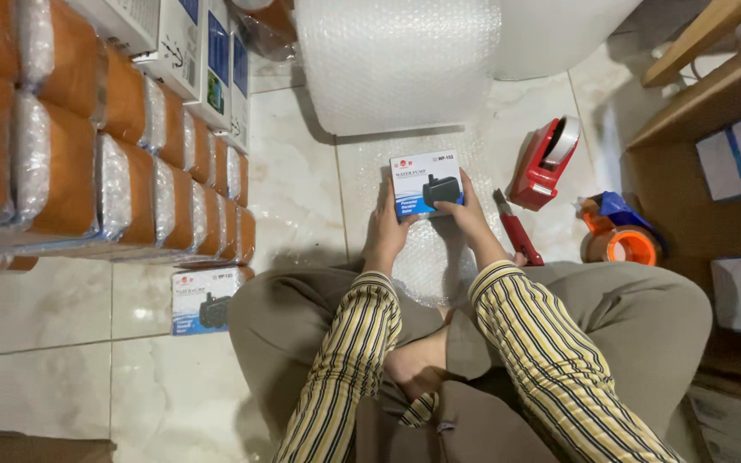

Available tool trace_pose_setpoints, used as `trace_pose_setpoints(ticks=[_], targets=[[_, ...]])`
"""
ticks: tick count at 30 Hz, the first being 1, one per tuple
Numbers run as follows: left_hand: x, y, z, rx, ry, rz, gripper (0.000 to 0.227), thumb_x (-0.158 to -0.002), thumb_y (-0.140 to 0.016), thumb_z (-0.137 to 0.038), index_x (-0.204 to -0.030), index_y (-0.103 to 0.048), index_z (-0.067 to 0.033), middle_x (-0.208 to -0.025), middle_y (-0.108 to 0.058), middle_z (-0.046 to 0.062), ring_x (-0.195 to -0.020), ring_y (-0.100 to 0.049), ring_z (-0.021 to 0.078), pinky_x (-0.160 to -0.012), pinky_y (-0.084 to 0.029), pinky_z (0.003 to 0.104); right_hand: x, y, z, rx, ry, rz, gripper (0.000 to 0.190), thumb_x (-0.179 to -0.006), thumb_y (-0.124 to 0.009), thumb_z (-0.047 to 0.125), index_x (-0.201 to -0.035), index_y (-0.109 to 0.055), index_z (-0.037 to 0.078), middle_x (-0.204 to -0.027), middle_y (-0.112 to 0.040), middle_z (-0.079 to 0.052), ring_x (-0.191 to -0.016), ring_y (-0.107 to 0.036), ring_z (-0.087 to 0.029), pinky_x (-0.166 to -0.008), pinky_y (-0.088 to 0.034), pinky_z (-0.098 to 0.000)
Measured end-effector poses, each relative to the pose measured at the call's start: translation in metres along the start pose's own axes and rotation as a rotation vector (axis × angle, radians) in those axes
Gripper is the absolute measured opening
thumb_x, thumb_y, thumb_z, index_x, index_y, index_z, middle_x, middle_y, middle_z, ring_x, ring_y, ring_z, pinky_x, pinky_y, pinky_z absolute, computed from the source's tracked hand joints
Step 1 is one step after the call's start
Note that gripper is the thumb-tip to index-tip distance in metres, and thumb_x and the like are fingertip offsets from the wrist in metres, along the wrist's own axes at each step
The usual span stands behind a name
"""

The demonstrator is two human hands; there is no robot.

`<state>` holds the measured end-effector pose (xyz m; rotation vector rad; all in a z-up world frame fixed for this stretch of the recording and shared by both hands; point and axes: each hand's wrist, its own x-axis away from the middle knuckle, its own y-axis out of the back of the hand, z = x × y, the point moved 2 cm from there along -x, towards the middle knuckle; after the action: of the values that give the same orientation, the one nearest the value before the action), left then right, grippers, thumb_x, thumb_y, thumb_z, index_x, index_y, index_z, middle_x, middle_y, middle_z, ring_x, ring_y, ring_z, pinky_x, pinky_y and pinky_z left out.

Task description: The person wraps small boxes in bubble wrap and secures them with tape. They then place the wrapped items into a larger cardboard box.

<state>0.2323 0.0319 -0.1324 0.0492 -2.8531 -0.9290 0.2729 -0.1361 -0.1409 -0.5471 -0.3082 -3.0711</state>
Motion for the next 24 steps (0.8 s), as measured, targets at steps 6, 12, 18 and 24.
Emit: trace_pose_setpoints(ticks=[6,12,18,24], targets=[[-0.011,-0.014,0.019,-0.018,-0.021,-0.02,0.095,-0.076,-0.073,-0.026,-0.149,-0.013,-0.0108,-0.146,-0.032,0.024,-0.132,-0.037,0.0382,-0.109,-0.031,0.043,-0.005,-0.002,-0.005,-0.028,-0.01,0.004,0.091,-0.068,-0.077,0.017,-0.145,-0.03,0.028,-0.144,-0.039,-0.016,-0.137,-0.029,-0.031,-0.111,-0.027,-0.0417],[0.0,0.001,-0.003,-0.033,-0.042,-0.024,0.095,-0.076,-0.073,-0.023,-0.148,-0.013,-0.0093,-0.146,-0.029,0.025,-0.131,-0.037,0.0404,-0.109,-0.032,0.045,-0.005,-0.001,0.002,-0.053,0.023,-0.013,0.09,-0.067,-0.076,0.014,-0.145,-0.032,0.022,-0.142,-0.04,-0.02,-0.136,-0.03,-0.034,-0.11,-0.028,-0.0435],[0.0,0.003,-0.009,-0.031,-0.049,-0.032,0.094,-0.076,-0.074,-0.02,-0.148,-0.014,-0.0065,-0.147,-0.028,0.026,-0.13,-0.037,0.0421,-0.109,-0.032,0.046,-0.022,0.004,-0.021,0.146,-0.092,-0.056,0.094,-0.064,-0.081,0.028,-0.144,-0.032,0.036,-0.139,-0.046,-0.011,-0.132,-0.038,-0.027,-0.108,-0.033,-0.0401],[-0.004,-0.011,0.01,-0.064,-0.014,-0.036,0.097,-0.076,-0.073,-0.027,-0.149,-0.011,-0.0107,-0.146,-0.03,0.023,-0.128,-0.041,0.0397,-0.107,-0.033,0.045,-0.007,0.003,-0.001,0.234,-0.105,-0.065,0.093,-0.066,-0.079,0.032,-0.144,-0.03,0.037,-0.14,-0.045,-0.01,-0.132,-0.039,-0.028,-0.108,-0.034,-0.0402]])
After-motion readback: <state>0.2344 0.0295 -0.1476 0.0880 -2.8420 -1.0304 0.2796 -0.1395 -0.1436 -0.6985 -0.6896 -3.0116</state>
